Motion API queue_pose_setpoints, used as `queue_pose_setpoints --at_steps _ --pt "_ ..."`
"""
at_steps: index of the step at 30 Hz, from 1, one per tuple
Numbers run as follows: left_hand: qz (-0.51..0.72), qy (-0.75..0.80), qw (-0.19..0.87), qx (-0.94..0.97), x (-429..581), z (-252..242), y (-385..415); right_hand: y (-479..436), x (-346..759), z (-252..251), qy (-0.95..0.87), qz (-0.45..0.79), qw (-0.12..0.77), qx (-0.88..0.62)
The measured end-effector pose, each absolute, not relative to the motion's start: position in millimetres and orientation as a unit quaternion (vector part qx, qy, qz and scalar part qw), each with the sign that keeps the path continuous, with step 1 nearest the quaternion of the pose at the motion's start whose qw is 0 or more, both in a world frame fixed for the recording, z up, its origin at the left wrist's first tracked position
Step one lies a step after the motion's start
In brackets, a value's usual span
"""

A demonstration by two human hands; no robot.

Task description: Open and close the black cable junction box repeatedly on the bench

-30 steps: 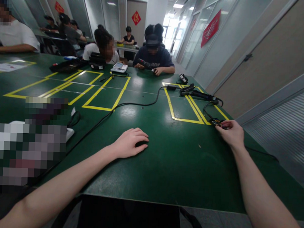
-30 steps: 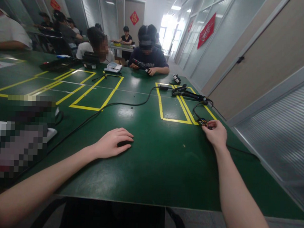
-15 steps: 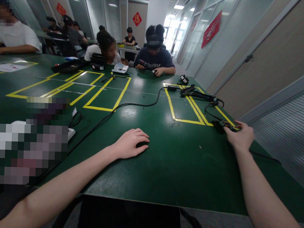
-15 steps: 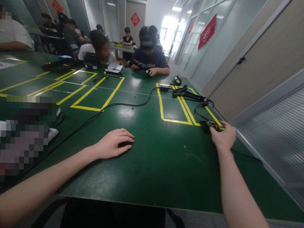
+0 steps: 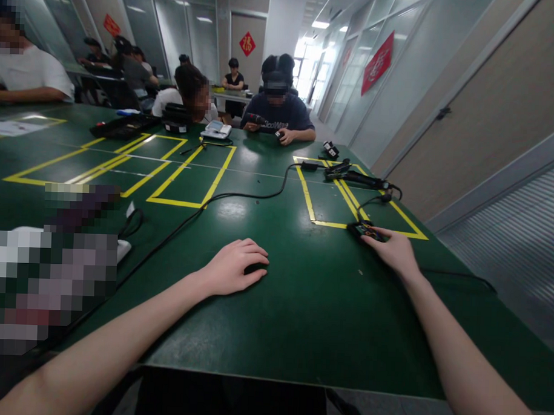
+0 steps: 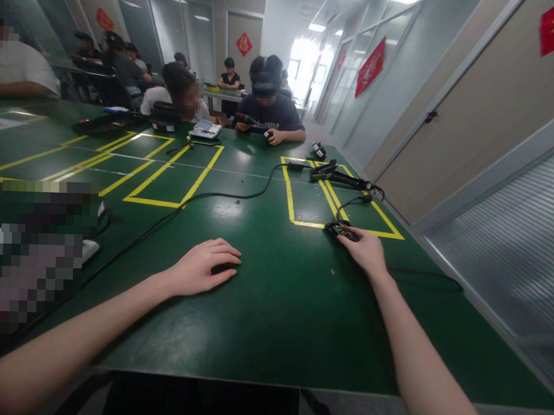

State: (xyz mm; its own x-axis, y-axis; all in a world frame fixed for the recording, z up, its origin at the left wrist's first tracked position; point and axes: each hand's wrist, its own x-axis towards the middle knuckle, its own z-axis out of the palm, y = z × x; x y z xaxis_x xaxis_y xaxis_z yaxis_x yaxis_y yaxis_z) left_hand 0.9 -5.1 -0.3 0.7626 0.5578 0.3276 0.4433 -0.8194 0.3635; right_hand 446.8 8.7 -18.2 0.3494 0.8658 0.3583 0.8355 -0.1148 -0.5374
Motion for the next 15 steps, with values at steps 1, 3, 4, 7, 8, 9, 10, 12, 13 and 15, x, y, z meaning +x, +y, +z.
queue_pose_setpoints --at_steps 1,3,4,7,8,9,10,12,13,15 --pt "0.218 0.269 0.135 0.928 1 0 -5 9 429 -16 -0.584 0.049 0.339 -0.736" --pt "0.228 0.268 0.141 0.925 1 0 -5 5 391 -10 -0.646 0.104 0.339 -0.676" --pt "0.236 0.267 0.143 0.923 1 0 -5 2 371 -7 -0.686 0.133 0.336 -0.632" --pt "0.280 0.254 0.144 0.915 2 2 -6 -15 315 4 -0.789 0.227 0.302 -0.485" --pt "0.297 0.245 0.144 0.912 2 3 -7 -22 300 6 -0.812 0.254 0.287 -0.440" --pt "0.311 0.235 0.145 0.909 3 4 -9 -28 287 9 -0.831 0.277 0.276 -0.396" --pt "0.318 0.223 0.149 0.909 3 5 -10 -34 276 10 -0.844 0.295 0.269 -0.359" --pt "0.309 0.200 0.162 0.916 4 7 -12 -42 264 11 -0.860 0.307 0.264 -0.311" --pt "0.296 0.194 0.168 0.920 4 7 -12 -44 262 11 -0.864 0.304 0.267 -0.301" --pt "0.270 0.195 0.176 0.926 5 8 -13 -46 261 9 -0.866 0.284 0.277 -0.303"
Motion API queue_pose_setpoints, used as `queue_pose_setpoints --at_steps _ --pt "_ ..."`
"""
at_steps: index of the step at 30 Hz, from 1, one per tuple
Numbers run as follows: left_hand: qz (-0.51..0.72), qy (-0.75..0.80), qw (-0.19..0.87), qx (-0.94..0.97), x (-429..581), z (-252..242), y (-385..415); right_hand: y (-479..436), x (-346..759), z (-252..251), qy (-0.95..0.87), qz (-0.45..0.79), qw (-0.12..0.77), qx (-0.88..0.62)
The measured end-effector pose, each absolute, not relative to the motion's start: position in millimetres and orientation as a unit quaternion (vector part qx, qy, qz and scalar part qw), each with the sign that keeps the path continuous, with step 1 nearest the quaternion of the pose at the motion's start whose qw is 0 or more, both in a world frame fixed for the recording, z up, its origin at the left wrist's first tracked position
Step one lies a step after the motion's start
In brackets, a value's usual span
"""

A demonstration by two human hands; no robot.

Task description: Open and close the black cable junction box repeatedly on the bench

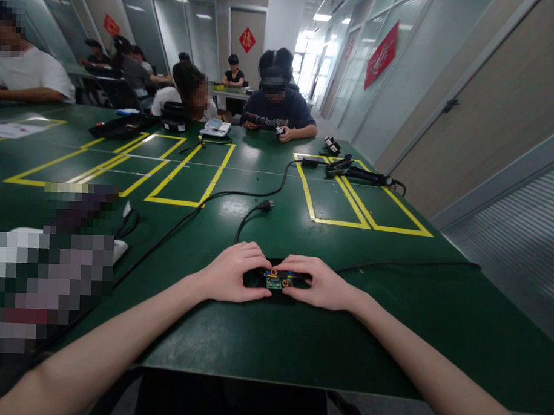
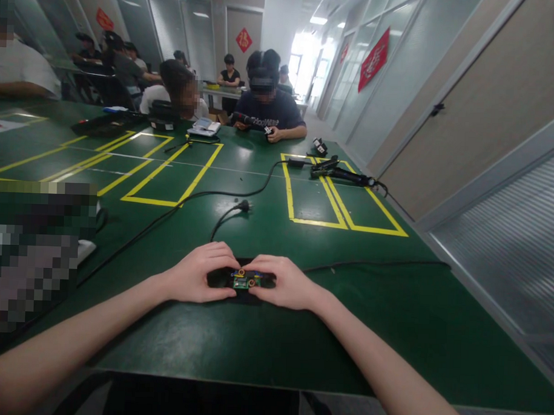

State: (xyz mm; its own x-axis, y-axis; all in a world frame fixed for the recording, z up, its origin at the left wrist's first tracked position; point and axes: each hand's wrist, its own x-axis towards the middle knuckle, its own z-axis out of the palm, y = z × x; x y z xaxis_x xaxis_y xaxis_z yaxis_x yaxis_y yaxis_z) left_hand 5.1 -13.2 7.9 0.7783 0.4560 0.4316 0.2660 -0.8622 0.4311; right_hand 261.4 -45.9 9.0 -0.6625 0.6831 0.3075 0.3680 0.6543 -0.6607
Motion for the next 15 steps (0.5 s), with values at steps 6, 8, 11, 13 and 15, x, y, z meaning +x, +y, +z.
queue_pose_setpoints --at_steps 6,8,11,13,15 --pt "0.237 0.231 0.184 0.926 6 10 -13 -44 268 3 -0.866 0.217 0.285 -0.350" --pt "0.227 0.237 0.187 0.926 6 10 -12 -44 268 2 -0.864 0.208 0.285 -0.360" --pt "0.224 0.251 0.185 0.923 6 7 -11 -42 267 0 -0.867 0.184 0.285 -0.365" --pt "0.232 0.261 0.182 0.919 5 4 -11 -38 267 -3 -0.876 0.156 0.282 -0.357" --pt "0.241 0.269 0.182 0.914 4 1 -10 -35 268 -5 -0.884 0.133 0.283 -0.348"
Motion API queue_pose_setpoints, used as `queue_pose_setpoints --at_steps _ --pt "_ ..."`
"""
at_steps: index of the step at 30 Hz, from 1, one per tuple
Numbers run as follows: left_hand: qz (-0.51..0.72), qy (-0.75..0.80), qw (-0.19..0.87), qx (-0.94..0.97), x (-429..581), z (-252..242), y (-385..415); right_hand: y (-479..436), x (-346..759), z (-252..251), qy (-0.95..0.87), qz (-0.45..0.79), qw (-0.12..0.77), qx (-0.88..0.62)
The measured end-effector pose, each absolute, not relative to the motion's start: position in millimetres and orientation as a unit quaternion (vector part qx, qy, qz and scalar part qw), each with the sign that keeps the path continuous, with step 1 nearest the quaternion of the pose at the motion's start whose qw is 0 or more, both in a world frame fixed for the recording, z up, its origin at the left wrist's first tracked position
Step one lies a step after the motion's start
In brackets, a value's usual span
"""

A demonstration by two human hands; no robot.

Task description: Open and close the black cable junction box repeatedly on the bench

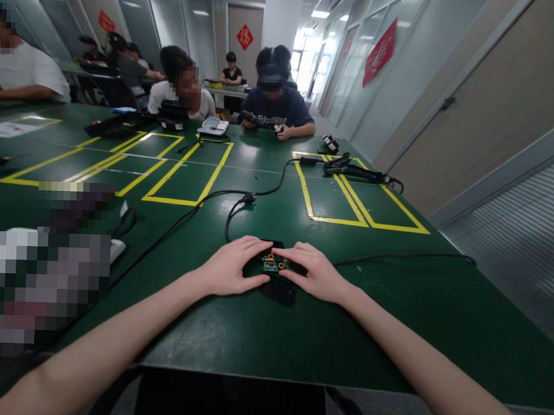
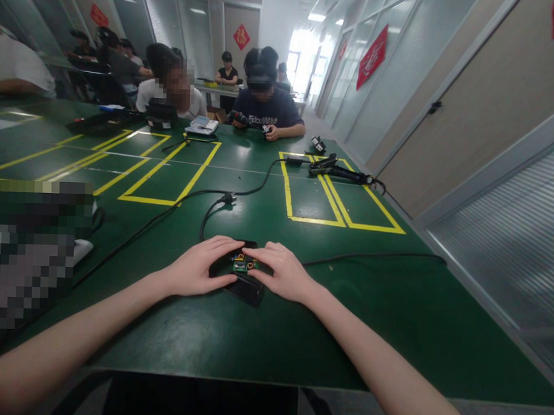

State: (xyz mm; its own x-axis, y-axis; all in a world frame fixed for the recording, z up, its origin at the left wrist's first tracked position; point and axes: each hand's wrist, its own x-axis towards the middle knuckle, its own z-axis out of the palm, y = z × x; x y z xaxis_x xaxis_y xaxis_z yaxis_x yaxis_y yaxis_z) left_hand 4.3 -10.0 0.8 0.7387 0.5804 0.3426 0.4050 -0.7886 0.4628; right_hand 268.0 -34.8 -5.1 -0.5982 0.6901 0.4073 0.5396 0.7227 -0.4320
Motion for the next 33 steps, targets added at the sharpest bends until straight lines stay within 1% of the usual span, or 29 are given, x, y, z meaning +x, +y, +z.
queue_pose_setpoints --at_steps 6,9,12,16,33 --pt "0.270 0.272 0.182 0.906 3 0 -10 -30 276 -7 -0.874 0.128 0.304 -0.356" --pt "0.278 0.270 0.178 0.905 4 4 -10 -30 278 -8 -0.883 0.141 0.300 -0.332" --pt "0.274 0.281 0.180 0.902 4 4 -10 -31 277 -9 -0.889 0.150 0.295 -0.318" --pt "0.262 0.293 0.183 0.901 4 3 -9 -30 275 -8 -0.879 0.147 0.301 -0.339" --pt "0.240 0.300 0.157 0.910 -1 -4 11 -25 259 -19 -0.846 0.029 0.337 -0.413"
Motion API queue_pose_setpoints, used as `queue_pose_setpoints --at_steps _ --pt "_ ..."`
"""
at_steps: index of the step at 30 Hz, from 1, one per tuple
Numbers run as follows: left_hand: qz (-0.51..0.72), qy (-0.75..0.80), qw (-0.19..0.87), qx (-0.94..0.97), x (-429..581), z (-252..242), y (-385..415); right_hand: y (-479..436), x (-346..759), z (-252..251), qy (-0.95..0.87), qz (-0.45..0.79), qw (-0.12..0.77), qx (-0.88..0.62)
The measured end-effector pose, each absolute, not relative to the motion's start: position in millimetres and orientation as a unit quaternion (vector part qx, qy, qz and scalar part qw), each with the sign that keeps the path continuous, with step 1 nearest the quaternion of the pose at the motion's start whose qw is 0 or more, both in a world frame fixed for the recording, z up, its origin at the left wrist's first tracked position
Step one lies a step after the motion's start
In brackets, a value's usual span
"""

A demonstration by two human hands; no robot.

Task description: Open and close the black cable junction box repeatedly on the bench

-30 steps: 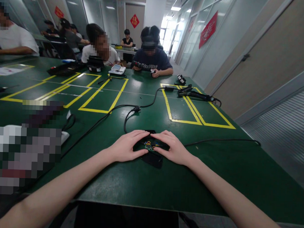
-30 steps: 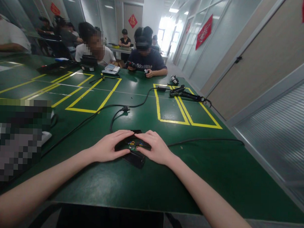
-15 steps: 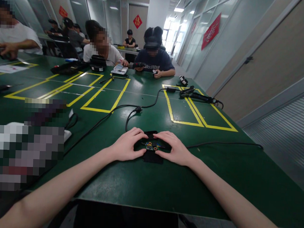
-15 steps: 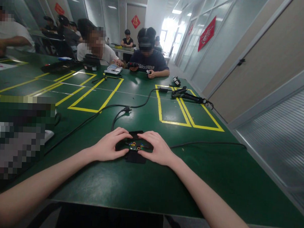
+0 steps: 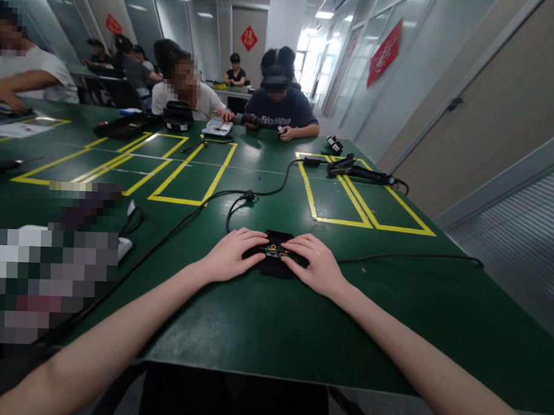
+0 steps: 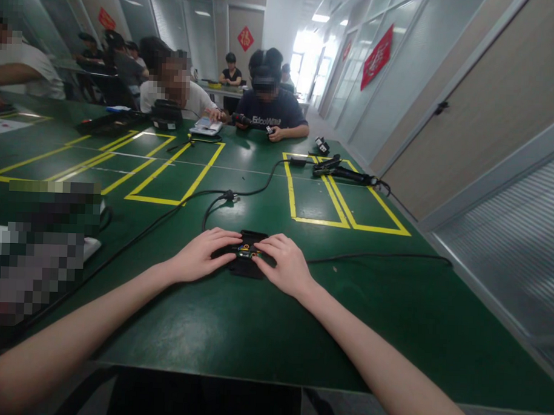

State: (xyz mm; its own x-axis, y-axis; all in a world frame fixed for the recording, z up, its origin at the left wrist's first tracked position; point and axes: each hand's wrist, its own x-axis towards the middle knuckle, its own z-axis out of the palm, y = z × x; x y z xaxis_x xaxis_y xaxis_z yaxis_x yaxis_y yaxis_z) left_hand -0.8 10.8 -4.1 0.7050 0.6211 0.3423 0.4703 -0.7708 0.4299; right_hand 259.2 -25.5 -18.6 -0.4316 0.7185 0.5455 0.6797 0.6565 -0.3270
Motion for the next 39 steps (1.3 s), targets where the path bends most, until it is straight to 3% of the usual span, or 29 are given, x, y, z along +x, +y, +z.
queue_pose_setpoints --at_steps 8,18,39 --pt "0.265 0.296 0.167 0.902 -7 -6 16 -20 284 -5 -0.860 0.061 0.347 -0.368" --pt "0.254 0.335 0.130 0.898 -15 -5 25 -12 315 0 -0.878 0.101 0.276 -0.376" --pt "0.260 0.338 0.127 0.896 -13 -3 26 -16 311 4 -0.825 0.120 0.241 -0.497"
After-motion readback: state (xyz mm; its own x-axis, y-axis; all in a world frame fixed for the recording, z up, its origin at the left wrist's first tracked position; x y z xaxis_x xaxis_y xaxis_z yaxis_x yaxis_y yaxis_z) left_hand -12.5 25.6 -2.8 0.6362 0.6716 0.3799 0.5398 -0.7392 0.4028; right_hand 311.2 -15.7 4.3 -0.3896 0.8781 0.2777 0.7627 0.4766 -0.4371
